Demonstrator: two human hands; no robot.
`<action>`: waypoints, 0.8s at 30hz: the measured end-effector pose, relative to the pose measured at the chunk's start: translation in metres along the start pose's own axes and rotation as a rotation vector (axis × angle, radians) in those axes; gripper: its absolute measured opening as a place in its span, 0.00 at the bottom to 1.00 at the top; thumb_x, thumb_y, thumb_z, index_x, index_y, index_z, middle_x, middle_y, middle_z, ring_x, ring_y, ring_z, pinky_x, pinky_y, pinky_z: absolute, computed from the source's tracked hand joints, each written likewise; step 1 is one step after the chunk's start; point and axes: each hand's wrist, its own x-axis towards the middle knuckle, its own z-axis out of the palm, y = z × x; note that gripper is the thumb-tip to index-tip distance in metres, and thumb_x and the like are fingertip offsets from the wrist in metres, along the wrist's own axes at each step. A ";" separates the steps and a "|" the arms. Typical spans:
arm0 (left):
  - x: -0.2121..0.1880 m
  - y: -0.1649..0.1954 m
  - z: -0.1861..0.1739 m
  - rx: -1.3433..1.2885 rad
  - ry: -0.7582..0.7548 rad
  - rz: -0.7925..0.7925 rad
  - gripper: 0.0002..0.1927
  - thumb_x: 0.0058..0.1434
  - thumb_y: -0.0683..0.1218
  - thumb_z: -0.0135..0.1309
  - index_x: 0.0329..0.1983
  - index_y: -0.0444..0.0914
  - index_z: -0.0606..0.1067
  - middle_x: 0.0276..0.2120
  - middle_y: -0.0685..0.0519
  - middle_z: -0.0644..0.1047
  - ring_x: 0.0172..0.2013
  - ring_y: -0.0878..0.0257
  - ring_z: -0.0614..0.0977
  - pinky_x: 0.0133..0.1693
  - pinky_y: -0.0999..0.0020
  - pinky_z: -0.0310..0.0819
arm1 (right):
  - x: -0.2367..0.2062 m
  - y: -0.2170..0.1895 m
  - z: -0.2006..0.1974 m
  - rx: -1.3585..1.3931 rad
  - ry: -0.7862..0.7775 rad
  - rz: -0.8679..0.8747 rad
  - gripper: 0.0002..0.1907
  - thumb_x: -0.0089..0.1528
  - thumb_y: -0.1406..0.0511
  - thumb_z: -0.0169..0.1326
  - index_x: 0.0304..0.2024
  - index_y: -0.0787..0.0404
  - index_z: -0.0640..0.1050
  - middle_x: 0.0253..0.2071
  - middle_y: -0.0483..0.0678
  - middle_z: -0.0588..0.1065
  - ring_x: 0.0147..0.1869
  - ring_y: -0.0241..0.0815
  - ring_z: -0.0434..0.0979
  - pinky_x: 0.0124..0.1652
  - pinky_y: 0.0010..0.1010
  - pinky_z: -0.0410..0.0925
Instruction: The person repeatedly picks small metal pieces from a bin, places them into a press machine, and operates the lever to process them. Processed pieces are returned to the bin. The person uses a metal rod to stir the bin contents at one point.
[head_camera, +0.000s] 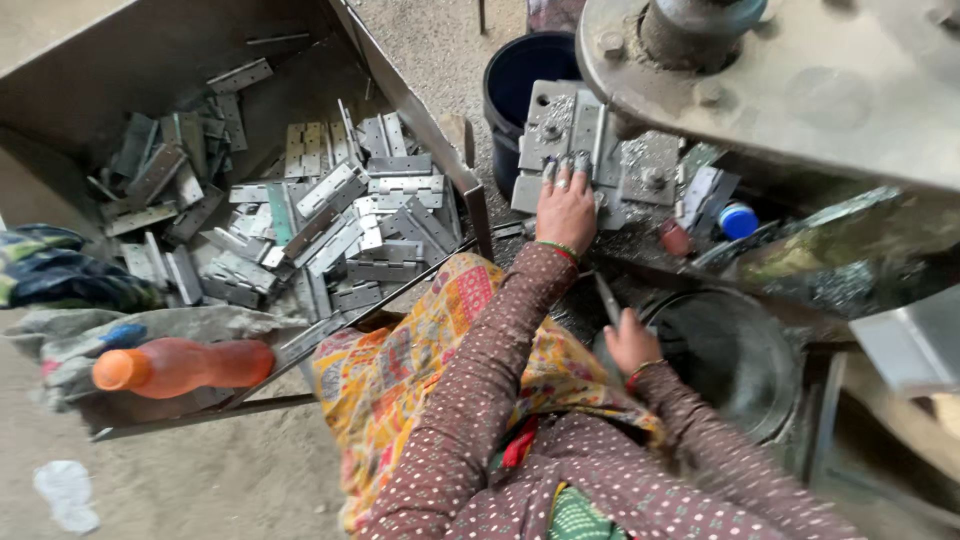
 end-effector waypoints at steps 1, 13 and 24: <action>-0.002 -0.001 0.000 0.004 -0.007 0.010 0.17 0.64 0.44 0.43 0.49 0.32 0.78 0.57 0.43 0.73 0.64 0.47 0.70 0.64 0.46 0.61 | 0.000 0.000 0.000 0.039 -0.037 0.004 0.24 0.63 0.53 0.55 0.50 0.63 0.65 0.35 0.65 0.78 0.39 0.70 0.79 0.37 0.57 0.70; 0.044 -0.017 -0.001 -0.020 -0.115 -0.033 0.16 0.65 0.45 0.43 0.45 0.38 0.81 0.62 0.48 0.72 0.68 0.50 0.67 0.66 0.42 0.56 | 0.027 0.002 -0.046 -0.010 -0.151 -0.024 0.29 0.61 0.49 0.57 0.48 0.63 0.65 0.32 0.65 0.77 0.35 0.69 0.79 0.35 0.57 0.72; 0.040 -0.018 -0.011 -0.076 -0.114 -0.045 0.15 0.64 0.45 0.44 0.44 0.39 0.81 0.64 0.50 0.71 0.67 0.52 0.68 0.66 0.40 0.54 | 0.013 -0.012 -0.043 -0.009 -0.204 0.076 0.34 0.61 0.52 0.57 0.60 0.65 0.64 0.35 0.67 0.77 0.40 0.70 0.79 0.39 0.58 0.71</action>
